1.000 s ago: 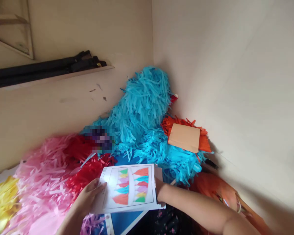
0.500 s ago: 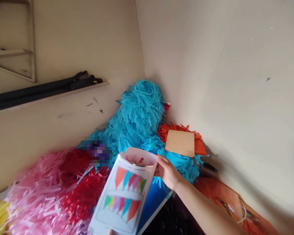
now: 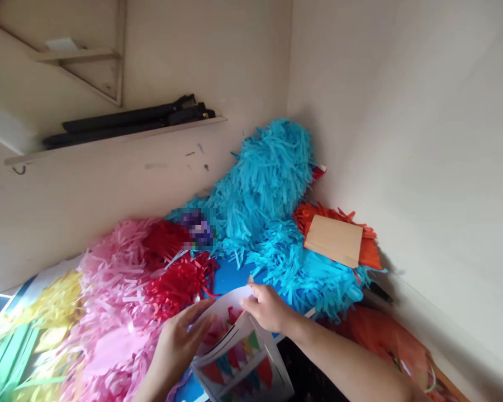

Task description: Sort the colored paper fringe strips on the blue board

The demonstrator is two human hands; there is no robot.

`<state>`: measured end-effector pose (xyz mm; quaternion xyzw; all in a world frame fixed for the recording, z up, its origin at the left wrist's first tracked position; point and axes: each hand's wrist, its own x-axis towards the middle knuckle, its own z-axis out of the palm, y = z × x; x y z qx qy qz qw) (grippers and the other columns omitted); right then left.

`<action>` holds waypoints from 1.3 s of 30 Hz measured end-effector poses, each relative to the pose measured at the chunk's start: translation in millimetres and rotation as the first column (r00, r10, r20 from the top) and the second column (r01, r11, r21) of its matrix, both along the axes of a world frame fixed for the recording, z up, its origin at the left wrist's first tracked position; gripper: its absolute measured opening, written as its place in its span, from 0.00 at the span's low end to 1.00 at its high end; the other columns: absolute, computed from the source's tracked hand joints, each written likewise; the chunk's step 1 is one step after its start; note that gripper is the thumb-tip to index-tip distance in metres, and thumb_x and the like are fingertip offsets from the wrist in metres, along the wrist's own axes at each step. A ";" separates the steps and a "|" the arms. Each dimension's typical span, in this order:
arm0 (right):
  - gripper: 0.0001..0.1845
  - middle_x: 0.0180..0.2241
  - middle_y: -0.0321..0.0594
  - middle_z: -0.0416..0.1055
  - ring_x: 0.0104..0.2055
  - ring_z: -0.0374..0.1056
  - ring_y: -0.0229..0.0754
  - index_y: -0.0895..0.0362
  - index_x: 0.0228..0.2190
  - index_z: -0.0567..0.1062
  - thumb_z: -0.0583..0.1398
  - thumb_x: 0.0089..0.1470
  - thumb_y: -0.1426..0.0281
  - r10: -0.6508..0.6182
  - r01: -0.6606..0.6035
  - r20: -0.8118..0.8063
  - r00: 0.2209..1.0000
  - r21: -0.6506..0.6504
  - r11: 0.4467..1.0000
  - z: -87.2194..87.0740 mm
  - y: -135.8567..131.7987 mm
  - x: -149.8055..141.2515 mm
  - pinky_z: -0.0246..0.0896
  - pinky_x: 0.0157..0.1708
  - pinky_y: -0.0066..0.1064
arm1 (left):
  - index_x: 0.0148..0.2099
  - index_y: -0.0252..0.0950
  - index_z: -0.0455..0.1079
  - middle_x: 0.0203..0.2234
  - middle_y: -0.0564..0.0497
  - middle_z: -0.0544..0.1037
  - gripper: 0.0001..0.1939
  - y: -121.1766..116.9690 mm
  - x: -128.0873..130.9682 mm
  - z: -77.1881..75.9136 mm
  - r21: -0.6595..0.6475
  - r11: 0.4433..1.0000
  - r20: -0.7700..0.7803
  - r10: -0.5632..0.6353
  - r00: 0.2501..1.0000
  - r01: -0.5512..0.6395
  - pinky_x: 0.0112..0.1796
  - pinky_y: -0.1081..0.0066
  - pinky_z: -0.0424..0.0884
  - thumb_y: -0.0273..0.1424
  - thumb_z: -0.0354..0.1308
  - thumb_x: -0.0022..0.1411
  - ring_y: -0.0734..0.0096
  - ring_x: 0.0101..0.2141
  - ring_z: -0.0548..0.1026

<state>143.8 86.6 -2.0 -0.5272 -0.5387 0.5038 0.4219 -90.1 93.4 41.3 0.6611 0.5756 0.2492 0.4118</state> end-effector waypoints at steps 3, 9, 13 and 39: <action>0.10 0.31 0.37 0.77 0.33 0.71 0.43 0.58 0.35 0.79 0.60 0.52 0.68 0.045 -0.050 0.080 0.996 0.056 0.997 1.2 5.9 2.2 0.64 0.35 0.31 | 0.39 0.42 0.82 0.34 0.51 0.85 0.14 26.2 13.5 2.3 -0.039 0.994 -0.120 -0.103 0.987 0.099 0.39 0.69 0.72 0.40 0.57 0.56 0.55 0.37 0.81; 0.12 0.41 0.41 0.80 0.46 0.75 0.48 0.53 0.39 0.82 0.61 0.53 0.70 0.045 -0.076 0.172 0.984 0.177 0.981 8.1 25.1 14.3 0.67 0.48 0.37 | 0.41 0.46 0.83 0.35 0.52 0.85 0.16 39.2 6.5 -7.6 0.005 0.974 -0.147 -0.222 0.964 0.225 0.36 0.70 0.72 0.42 0.56 0.58 0.57 0.35 0.82; 0.10 0.37 0.40 0.81 0.38 0.76 0.45 0.53 0.37 0.83 0.62 0.54 0.69 0.083 -0.116 0.182 0.980 0.178 0.977 9.2 27.7 15.9 0.68 0.37 0.32 | 0.40 0.48 0.83 0.37 0.52 0.85 0.15 37.8 -0.6 -5.1 0.027 0.975 -0.202 -0.212 0.956 0.222 0.40 0.68 0.73 0.43 0.57 0.58 0.56 0.37 0.82; 0.18 0.36 0.36 0.82 0.40 0.78 0.40 0.54 0.34 0.81 0.58 0.48 0.84 0.185 -0.436 0.475 0.860 0.496 0.751 20.8 29.1 31.0 0.71 0.43 0.28 | 0.35 0.38 0.77 0.26 0.51 0.80 0.08 20.3 21.4 21.3 0.427 0.636 -0.695 -0.224 0.683 0.643 0.28 0.68 0.73 0.24 0.57 0.62 0.64 0.28 0.78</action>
